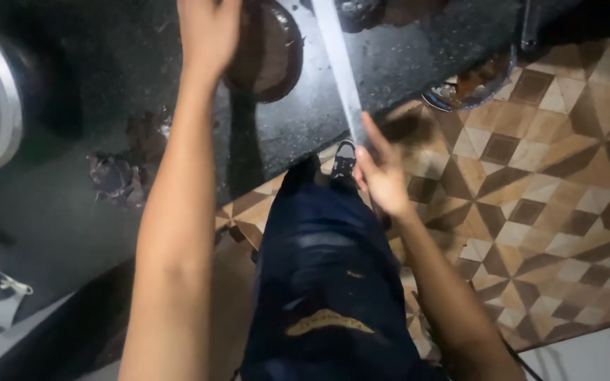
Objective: The person slices round cake layers horizontally in half using a long knife, holding each cake steady with one hand while cutting. They stack the cut slices and move finished pieces aside, working through several chocolate and plain cake layers on the counter.
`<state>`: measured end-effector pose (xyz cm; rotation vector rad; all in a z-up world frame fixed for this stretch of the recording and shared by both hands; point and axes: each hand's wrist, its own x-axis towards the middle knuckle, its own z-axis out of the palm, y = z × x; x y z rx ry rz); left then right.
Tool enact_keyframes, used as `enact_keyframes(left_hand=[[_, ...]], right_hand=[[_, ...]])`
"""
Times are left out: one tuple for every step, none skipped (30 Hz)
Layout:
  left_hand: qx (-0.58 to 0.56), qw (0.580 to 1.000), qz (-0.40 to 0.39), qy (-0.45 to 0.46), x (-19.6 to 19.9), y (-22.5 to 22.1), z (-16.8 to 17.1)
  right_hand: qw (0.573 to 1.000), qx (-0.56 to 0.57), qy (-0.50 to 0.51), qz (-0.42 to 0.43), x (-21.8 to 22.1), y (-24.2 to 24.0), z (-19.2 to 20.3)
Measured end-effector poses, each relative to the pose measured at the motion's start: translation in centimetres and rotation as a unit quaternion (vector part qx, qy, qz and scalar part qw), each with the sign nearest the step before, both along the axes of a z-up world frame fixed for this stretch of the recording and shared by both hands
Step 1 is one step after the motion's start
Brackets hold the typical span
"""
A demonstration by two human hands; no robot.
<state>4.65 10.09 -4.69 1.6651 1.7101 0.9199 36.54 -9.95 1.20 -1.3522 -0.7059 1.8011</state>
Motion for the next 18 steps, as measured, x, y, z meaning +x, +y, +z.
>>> enact_keyframes(left_hand=[[0.026, 0.998, -0.014, 0.063, 0.3, -1.0, 0.4], [0.053, 0.990, -0.028, 0.125, 0.5, -2.0, 0.7], [0.047, 0.990, -0.033, 0.126, 1.0, -2.9, 1.3], [0.013, 0.986, -0.029, 0.166, 1.4, -3.7, 1.9], [-0.018, 0.978, -0.024, 0.205, 1.7, -4.4, 2.7], [-0.019, 0.978, -0.028, 0.207, 2.2, -5.1, 3.8], [-0.090, 0.974, -0.009, 0.206, 2.7, -5.6, 5.0], [-0.160, 0.966, 0.011, 0.203, 3.2, -6.1, 6.1], [-0.161, 0.966, 0.007, 0.205, 3.4, -6.6, 5.9], [-0.128, 0.970, -0.006, 0.209, 3.6, -7.0, 5.7], [-0.096, 0.972, -0.018, 0.212, 3.8, -7.6, 5.5], [-0.098, 0.972, -0.019, 0.212, 4.5, -7.6, 5.0], [-0.031, 0.969, -0.047, 0.239, 5.1, -7.8, 4.5], [0.036, 0.961, -0.076, 0.264, 5.7, -7.9, 4.0], [0.033, 0.961, -0.076, 0.265, 6.1, -7.9, 3.7], [0.041, 0.954, -0.076, 0.289, 6.4, -7.9, 3.3], [0.047, 0.946, -0.078, 0.312, 6.9, -7.9, 2.9], [0.043, 0.946, -0.080, 0.312, 6.9, -7.9, 2.6]], right_hand=[[0.999, -0.009, -0.024, 0.019, -0.1, -0.3, -0.3], [0.998, -0.018, -0.048, 0.037, -0.2, -0.5, -0.6], [0.998, -0.024, -0.047, 0.033, -0.6, -0.4, -0.6], [0.993, 0.002, -0.102, 0.054, -1.0, -0.3, -0.6], [0.984, 0.031, -0.158, 0.075, -1.4, 0.2, -0.7], [0.985, 0.028, -0.156, 0.072, -1.7, 0.1, -1.0], [0.981, 0.059, -0.170, 0.070, -1.8, 0.3, -1.4], [0.977, 0.089, -0.183, 0.069, -2.1, 0.5, -1.7], [0.977, 0.087, -0.183, 0.066, -2.2, 0.6, -1.6], [0.978, 0.077, -0.182, 0.067, -2.3, 0.7, -1.6], [0.978, 0.068, -0.182, 0.072, -2.4, 0.8, -1.5], [0.979, 0.066, -0.182, 0.071, -2.5, 0.8, -1.7], [0.980, 0.066, -0.175, 0.071, -2.6, 0.8, -1.8], [0.981, 0.065, -0.169, 0.071, -2.7, 0.8, -1.9], [0.981, 0.063, -0.168, 0.072, -2.9, 0.7, -1.9], [0.978, 0.065, -0.184, 0.074, -3.1, 0.7, -1.9], [0.975, 0.065, -0.200, 0.074, -3.2, 0.5, -1.9], [0.975, 0.061, -0.200, 0.075, -3.2, -0.3, -1.8]])
